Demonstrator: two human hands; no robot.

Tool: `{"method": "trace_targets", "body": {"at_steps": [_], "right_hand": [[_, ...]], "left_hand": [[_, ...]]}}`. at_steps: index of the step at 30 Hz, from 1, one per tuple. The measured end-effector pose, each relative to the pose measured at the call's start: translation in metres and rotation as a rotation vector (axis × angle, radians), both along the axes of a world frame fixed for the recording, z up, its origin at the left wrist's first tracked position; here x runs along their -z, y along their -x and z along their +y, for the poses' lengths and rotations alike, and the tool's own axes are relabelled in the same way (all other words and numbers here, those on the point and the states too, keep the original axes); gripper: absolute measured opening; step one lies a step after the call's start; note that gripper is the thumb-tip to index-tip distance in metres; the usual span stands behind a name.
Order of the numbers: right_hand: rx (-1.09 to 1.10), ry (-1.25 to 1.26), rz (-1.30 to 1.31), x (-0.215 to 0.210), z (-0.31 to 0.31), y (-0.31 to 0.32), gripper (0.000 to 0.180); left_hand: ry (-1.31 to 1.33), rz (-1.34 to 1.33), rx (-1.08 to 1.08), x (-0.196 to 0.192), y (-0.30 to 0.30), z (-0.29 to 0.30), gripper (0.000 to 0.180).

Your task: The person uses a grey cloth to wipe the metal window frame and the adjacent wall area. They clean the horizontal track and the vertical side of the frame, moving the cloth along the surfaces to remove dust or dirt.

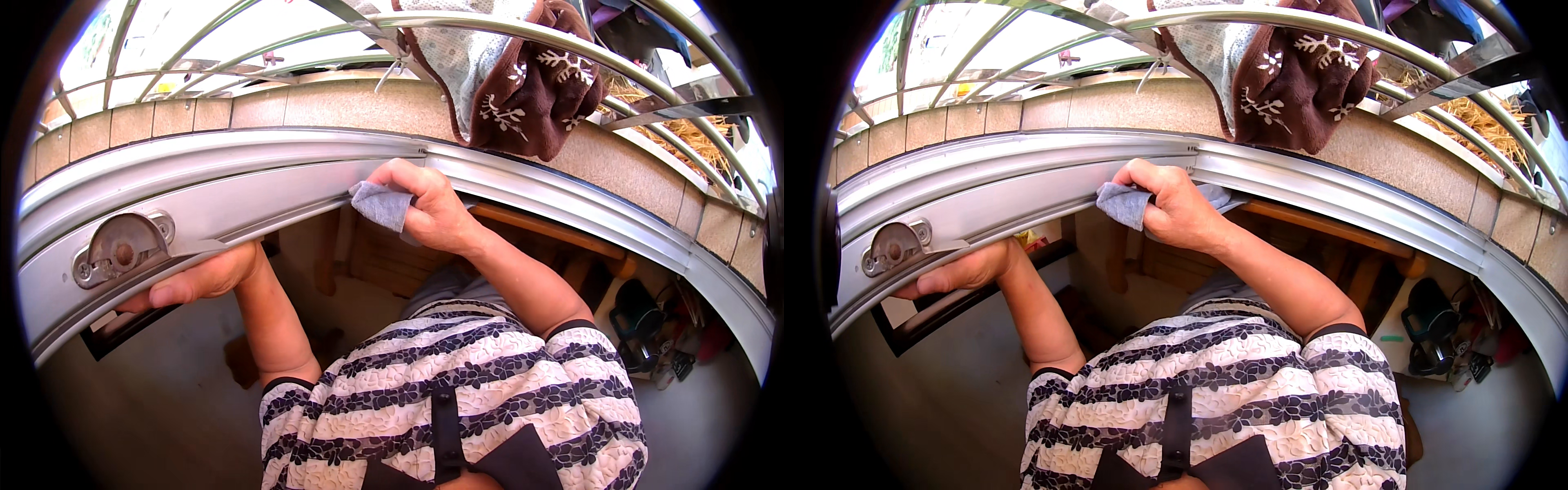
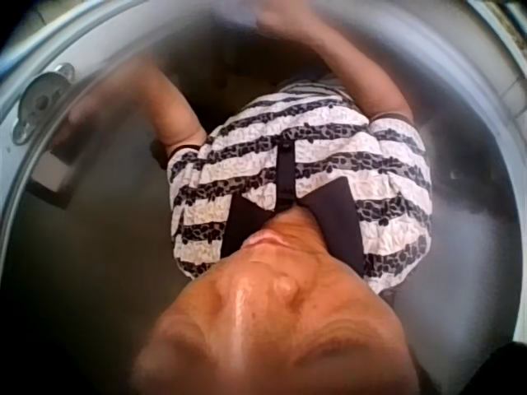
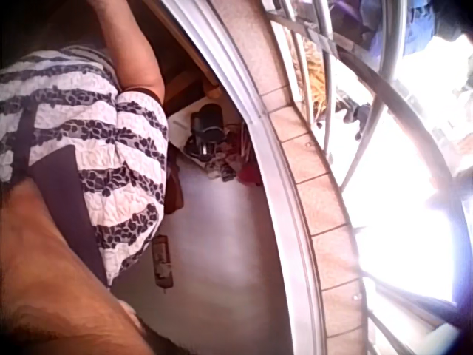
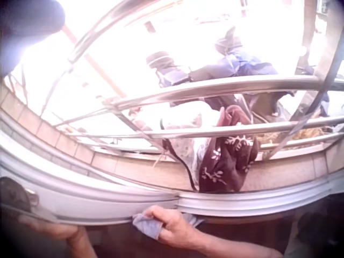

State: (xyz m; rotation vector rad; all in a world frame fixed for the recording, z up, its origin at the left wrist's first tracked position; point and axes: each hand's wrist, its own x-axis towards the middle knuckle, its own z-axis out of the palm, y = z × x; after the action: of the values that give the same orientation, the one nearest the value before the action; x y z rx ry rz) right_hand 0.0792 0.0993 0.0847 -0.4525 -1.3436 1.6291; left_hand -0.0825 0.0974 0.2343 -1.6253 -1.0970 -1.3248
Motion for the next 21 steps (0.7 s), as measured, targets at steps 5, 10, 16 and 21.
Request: {"method": "trace_targets", "body": {"at_steps": [5, 10, 16, 21], "right_hand": [[-0.031, 0.037, -0.113, -0.008, -0.004, 0.002, 0.011], [0.112, -0.141, -0.285, -0.002, -0.008, 0.007, 0.011], [0.411, -0.377, -0.55, -0.012, -0.011, 0.016, 0.014], [0.461, -0.238, -0.567, -0.027, -0.011, 0.023, 0.016]], "left_hand": [[-0.061, -0.008, 0.016, 0.001, 0.006, -0.005, 0.067], [-0.045, 0.02, 0.021, 0.0, 0.007, -0.006, 0.067], [-0.041, 0.006, 0.033, 0.002, 0.006, -0.004, 0.068], [-0.028, -0.006, 0.027, 0.001, 0.004, -0.002, 0.07]]}}
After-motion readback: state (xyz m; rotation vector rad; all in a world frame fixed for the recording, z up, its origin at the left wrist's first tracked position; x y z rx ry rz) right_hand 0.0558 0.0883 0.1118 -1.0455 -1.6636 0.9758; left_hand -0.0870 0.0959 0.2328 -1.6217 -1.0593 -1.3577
